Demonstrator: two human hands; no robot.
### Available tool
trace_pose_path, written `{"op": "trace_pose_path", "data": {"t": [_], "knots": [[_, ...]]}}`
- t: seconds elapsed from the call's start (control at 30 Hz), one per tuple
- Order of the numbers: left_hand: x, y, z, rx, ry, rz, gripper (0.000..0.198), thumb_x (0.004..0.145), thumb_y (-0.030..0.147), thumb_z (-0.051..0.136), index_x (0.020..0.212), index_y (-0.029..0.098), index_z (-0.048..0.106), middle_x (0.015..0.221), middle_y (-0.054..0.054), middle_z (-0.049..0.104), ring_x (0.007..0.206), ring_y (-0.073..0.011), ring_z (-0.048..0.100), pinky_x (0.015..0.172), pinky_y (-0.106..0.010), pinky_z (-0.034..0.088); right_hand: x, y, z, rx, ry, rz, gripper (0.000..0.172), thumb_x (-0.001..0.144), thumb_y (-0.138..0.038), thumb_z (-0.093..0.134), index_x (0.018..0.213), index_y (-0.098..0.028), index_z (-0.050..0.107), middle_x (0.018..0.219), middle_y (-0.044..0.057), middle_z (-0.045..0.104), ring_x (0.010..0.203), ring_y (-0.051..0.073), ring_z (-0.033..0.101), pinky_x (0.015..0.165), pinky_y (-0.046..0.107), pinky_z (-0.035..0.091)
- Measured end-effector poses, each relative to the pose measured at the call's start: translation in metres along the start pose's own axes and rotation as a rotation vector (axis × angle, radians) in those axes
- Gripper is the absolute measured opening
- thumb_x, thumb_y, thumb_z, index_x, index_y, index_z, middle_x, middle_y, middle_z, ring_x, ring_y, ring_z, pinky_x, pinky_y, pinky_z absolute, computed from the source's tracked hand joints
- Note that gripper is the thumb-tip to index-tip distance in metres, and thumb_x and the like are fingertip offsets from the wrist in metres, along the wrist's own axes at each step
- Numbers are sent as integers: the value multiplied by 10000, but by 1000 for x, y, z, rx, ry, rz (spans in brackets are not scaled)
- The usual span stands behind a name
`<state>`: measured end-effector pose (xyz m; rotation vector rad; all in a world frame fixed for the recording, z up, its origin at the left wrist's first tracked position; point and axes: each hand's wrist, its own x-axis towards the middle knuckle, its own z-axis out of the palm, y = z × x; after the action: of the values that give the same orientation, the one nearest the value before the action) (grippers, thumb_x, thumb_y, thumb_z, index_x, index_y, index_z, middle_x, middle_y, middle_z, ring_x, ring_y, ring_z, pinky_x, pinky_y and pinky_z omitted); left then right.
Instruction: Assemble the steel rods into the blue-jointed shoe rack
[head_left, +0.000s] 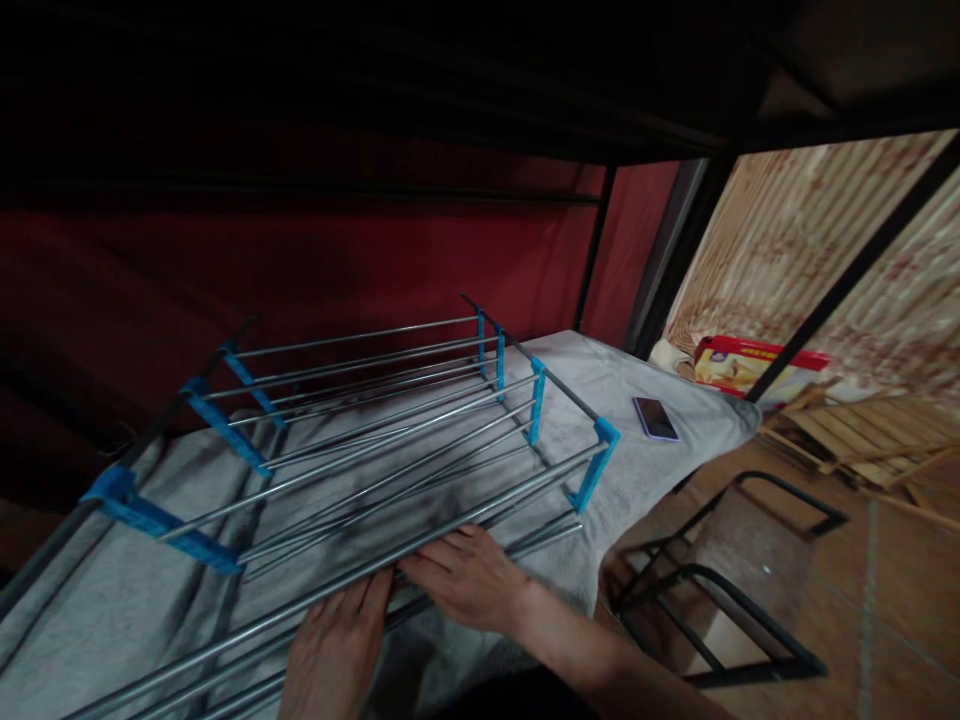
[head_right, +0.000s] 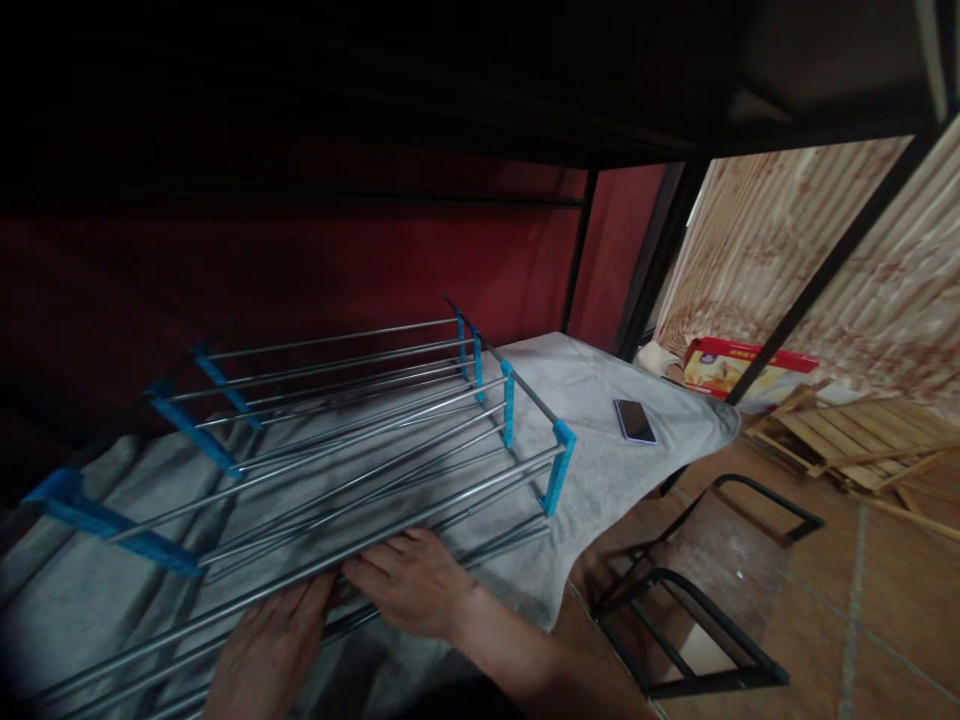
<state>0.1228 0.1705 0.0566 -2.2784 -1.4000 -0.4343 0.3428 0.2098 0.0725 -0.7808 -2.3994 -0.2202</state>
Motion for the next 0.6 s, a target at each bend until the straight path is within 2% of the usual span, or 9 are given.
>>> {"op": "trace_pose_path", "data": {"t": [0.1,0.2,0.27,0.33,0.37,0.43,0.53,0.6], "knots": [[-1,-5,2,51,-32,16,368,945,105,435,1225,209,650,996,-66,760,824,-199,701,773,-336,476,-25,2,-6,80,125,64,404,940,-153,476,1332,-239,524,1224,22,676,1105,178,586,944,351,485],[-4,-8,2,1,-19,80,327,965,191,472,1242,224,641,1025,-58,755,852,-189,702,778,-320,479,-72,8,-13,169,261,231,442,924,-105,423,1315,-276,536,1166,48,687,1056,208,617,895,390,524],[-3,-9,-1,-22,-8,117,328,963,200,472,1244,225,638,1016,-52,752,858,-183,699,781,-310,480,-106,20,-17,165,393,484,361,935,-134,432,1219,-301,581,1094,56,679,1013,227,624,852,417,531],[-1,-8,-4,-39,-10,126,325,969,214,457,1238,226,638,1006,-49,752,854,-181,698,782,-307,479,-136,41,-22,134,610,810,225,939,-200,466,1101,-276,601,1024,56,649,987,231,614,849,428,523],[1,-8,-5,-45,-6,125,323,973,219,446,1230,225,641,999,-50,753,851,-182,700,779,-308,479,-148,55,-24,129,694,952,206,930,-245,492,1109,-259,592,1039,61,638,994,231,606,858,433,519],[3,-7,-8,-47,15,117,320,975,221,429,1205,217,651,976,-51,756,834,-188,704,762,-315,482,-162,82,-29,166,778,1137,321,891,-329,542,1195,-232,572,1157,85,627,1059,237,588,913,452,505],[6,-6,-9,-51,49,117,317,968,213,422,1170,209,666,953,-48,761,801,-192,712,734,-325,498,-165,115,-35,379,756,1174,511,860,-392,562,1343,-228,536,1344,113,599,1151,241,592,1008,468,475],[6,-7,-8,-65,52,115,321,966,227,421,1171,210,669,968,-49,766,794,-194,718,725,-329,518,-159,125,-37,487,724,1134,536,863,-404,567,1370,-231,547,1383,107,599,1196,248,598,1055,471,455]]}}
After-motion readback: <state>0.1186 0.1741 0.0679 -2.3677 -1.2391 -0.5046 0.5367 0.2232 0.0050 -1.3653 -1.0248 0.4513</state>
